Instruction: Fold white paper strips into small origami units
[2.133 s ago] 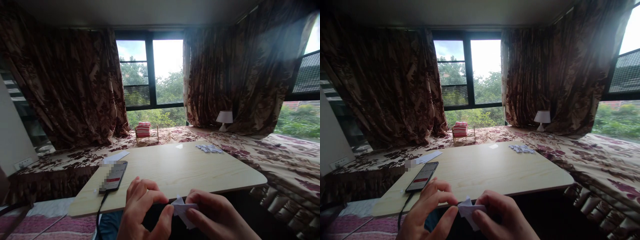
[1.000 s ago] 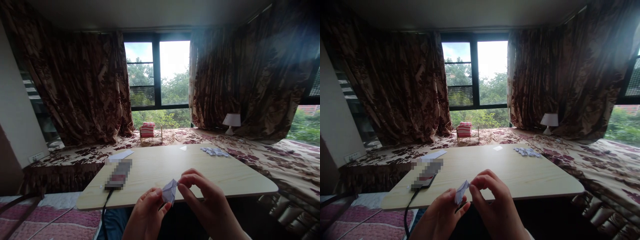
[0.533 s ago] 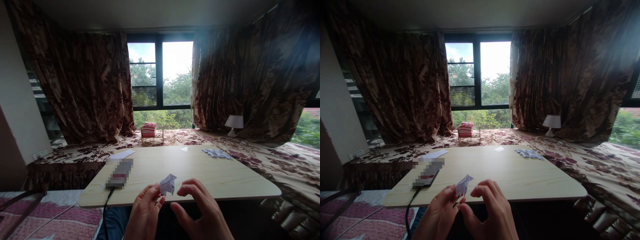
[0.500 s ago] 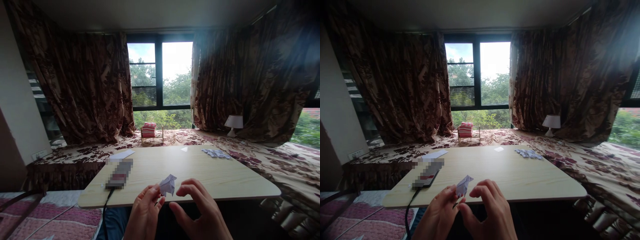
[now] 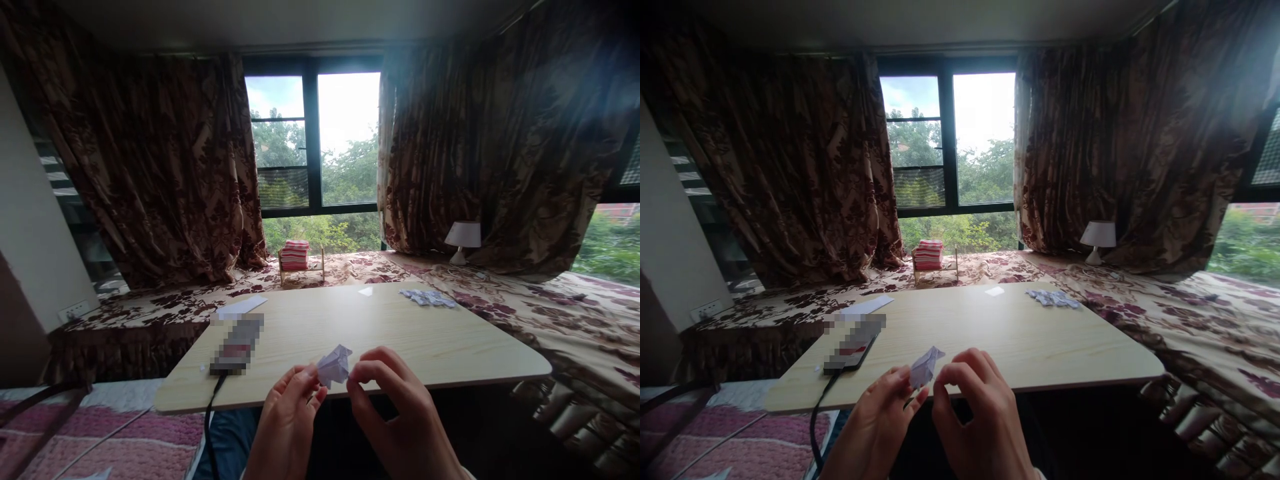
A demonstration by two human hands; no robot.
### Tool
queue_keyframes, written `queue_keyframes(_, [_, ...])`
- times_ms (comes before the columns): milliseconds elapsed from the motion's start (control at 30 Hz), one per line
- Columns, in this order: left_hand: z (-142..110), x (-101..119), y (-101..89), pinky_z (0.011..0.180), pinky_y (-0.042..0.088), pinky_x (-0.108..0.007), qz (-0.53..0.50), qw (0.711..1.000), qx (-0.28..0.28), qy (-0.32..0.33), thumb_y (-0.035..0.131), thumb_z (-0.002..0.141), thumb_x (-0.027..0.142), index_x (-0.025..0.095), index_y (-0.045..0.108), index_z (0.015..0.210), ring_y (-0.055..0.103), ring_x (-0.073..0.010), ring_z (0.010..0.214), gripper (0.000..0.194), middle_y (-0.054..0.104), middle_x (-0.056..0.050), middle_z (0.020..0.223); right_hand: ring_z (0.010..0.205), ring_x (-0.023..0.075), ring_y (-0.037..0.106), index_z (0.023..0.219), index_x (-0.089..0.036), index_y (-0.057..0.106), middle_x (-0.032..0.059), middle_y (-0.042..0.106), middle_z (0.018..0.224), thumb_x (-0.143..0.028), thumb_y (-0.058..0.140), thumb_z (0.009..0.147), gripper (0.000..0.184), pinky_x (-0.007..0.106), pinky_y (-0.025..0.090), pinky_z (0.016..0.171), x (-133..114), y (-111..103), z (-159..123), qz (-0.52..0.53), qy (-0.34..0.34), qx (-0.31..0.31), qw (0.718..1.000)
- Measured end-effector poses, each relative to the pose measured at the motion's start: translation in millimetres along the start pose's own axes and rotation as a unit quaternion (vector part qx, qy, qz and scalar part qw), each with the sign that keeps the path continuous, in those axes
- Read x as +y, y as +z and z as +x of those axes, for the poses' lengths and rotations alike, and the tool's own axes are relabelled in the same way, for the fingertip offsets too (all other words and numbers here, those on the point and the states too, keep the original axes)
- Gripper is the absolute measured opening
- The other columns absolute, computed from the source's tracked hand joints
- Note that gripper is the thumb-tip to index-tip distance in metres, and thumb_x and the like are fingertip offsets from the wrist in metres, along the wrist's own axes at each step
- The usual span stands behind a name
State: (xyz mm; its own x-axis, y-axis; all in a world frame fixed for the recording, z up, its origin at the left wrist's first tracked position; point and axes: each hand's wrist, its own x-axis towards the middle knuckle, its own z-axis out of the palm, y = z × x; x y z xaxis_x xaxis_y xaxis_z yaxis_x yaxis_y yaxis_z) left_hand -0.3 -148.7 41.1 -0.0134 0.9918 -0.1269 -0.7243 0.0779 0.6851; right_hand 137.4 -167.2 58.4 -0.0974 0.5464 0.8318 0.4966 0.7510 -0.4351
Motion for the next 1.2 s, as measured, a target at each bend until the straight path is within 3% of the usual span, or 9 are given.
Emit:
queue_keyframes(233, [0.5, 3.5, 0.5, 0.079, 0.041, -0.030, -0.050, 0.998, -0.004, -0.044, 0.071, 0.061, 0.015, 0.016, 0.060, 0.065, 0.053, -0.0117, 0.075, 0.012, 0.060, 0.001, 0.077, 0.068, 0.0145, 0.050, 0.078, -0.019, 0.052, 0.0017, 0.052, 0.073, -0.006, 0.053, 0.075, 0.013, 0.027, 0.042, 0.060, 4.8, -6.1, -2.4, -0.032, -0.033, 0.004, 0.999])
queue_keyframes(367, [-3.7, 8.3, 3.9, 0.080, 0.041, -0.030, -0.047, 0.998, -0.004, -0.037, 0.071, 0.060, 0.014, 0.016, 0.060, 0.063, 0.052, -0.0103, 0.072, 0.012, 0.058, 0.003, 0.072, 0.068, 0.0147, 0.051, 0.079, -0.020, 0.052, 0.0014, 0.053, 0.073, -0.007, 0.052, 0.077, 0.012, 0.028, 0.043, 0.060, 2.8, -9.0, -3.7, -0.040, -0.036, -0.017, 0.998])
queue_keyframes(567, [-0.1, 5.8, -2.6, 0.080, 0.042, -0.031, -0.035, 0.999, 0.006, -0.012, 0.070, 0.063, 0.018, 0.017, 0.062, 0.067, 0.052, -0.0099, 0.072, 0.009, 0.058, 0.003, 0.073, 0.077, 0.0147, 0.054, 0.088, -0.021, 0.051, 0.0021, 0.055, 0.082, -0.014, 0.051, 0.080, 0.011, 0.027, 0.045, 0.068, 8.8, -16.2, 0.3, 0.011, 0.036, 0.004, 0.999])
queue_keyframes(733, [1.8, 2.9, -2.9, 0.079, 0.044, -0.031, -0.004, 1.000, -0.013, -0.015, 0.070, 0.063, 0.019, 0.016, 0.062, 0.065, 0.054, -0.0130, 0.078, 0.009, 0.060, 0.000, 0.074, 0.076, 0.0141, 0.054, 0.090, -0.020, 0.053, 0.0016, 0.054, 0.083, -0.015, 0.053, 0.079, 0.013, 0.028, 0.046, 0.069, 13.3, -11.2, 8.5, 0.038, 0.054, 0.002, 0.998])
queue_keyframes(967, [-1.0, 7.1, 0.3, 0.079, 0.044, -0.032, -0.004, 0.999, -0.048, -0.025, 0.067, 0.066, 0.018, 0.015, 0.060, 0.061, 0.053, -0.0130, 0.076, 0.009, 0.057, 0.000, 0.070, 0.069, 0.0126, 0.053, 0.074, -0.019, 0.052, -0.0002, 0.052, 0.073, -0.013, 0.050, 0.080, 0.009, 0.026, 0.045, 0.063, 8.5, -10.3, 12.5, 0.080, 0.043, -0.018, 0.996])
queue_keyframes(1067, [-1.0, 12.2, 1.3, 0.080, 0.043, -0.033, -0.005, 0.998, -0.055, -0.030, 0.065, 0.068, 0.016, 0.014, 0.060, 0.061, 0.052, -0.0129, 0.076, 0.008, 0.055, 0.000, 0.070, 0.074, 0.0130, 0.054, 0.079, -0.020, 0.055, 0.0011, 0.054, 0.078, -0.015, 0.050, 0.083, 0.008, 0.026, 0.046, 0.066, 11.6, -17.6, 11.2, 0.084, 0.036, -0.045, 0.995])
queue_keyframes(1200, [1.8, 23.3, 5.8, 0.077, 0.043, -0.033, 0.020, 0.989, -0.129, -0.064, 0.060, 0.070, 0.012, 0.013, 0.060, 0.058, 0.050, -0.0133, 0.073, 0.011, 0.053, 0.000, 0.066, 0.079, 0.0148, 0.056, 0.092, -0.021, 0.057, 0.0033, 0.056, 0.084, -0.014, 0.050, 0.083, 0.013, 0.027, 0.047, 0.068, 17.9, -29.1, 14.0, 0.025, -0.020, -0.042, 0.999])
